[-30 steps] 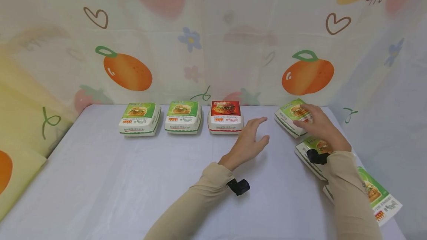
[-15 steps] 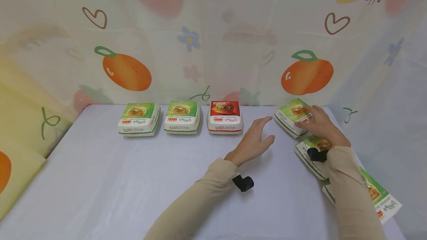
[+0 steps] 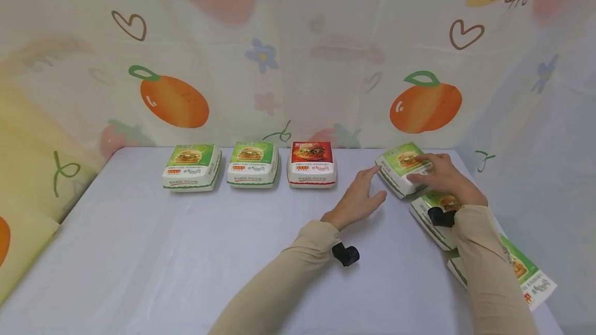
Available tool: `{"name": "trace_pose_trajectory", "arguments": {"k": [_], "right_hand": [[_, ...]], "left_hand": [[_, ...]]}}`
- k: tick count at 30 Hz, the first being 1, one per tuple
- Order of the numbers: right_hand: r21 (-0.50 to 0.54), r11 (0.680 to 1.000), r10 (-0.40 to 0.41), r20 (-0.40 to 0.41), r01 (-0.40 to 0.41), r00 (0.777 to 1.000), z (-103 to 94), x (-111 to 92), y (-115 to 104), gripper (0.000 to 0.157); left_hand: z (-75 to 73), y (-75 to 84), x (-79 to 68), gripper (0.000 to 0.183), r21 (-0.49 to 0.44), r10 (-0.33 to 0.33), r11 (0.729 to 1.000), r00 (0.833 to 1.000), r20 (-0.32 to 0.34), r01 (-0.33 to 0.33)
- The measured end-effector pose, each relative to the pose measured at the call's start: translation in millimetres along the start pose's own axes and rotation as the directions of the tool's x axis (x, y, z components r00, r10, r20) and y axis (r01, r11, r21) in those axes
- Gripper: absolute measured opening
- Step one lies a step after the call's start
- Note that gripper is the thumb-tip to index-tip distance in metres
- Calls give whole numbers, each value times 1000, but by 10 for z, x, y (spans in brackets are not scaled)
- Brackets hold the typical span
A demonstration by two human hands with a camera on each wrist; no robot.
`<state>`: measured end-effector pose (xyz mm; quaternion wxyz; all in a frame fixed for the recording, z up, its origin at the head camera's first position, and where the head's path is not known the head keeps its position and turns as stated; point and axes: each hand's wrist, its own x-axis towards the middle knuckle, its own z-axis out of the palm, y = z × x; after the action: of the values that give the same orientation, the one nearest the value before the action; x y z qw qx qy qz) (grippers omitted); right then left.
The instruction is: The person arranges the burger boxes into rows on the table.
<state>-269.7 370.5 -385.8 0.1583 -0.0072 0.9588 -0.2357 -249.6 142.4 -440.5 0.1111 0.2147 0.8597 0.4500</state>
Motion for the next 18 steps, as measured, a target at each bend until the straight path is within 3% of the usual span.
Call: {"name": "trace_pose_trajectory", "arguments": {"k": [9,18], "right_hand": [[6,999,34,12,-34,999,28,-1,-27,105],[8,1000,22,84,-22,996,58,-14,-41,108]], "left_hand": [[37,-53,20,65,-16,-28,999,999,17,29],[92,-142,40,65,13,-41,999,998,50,40]]}}
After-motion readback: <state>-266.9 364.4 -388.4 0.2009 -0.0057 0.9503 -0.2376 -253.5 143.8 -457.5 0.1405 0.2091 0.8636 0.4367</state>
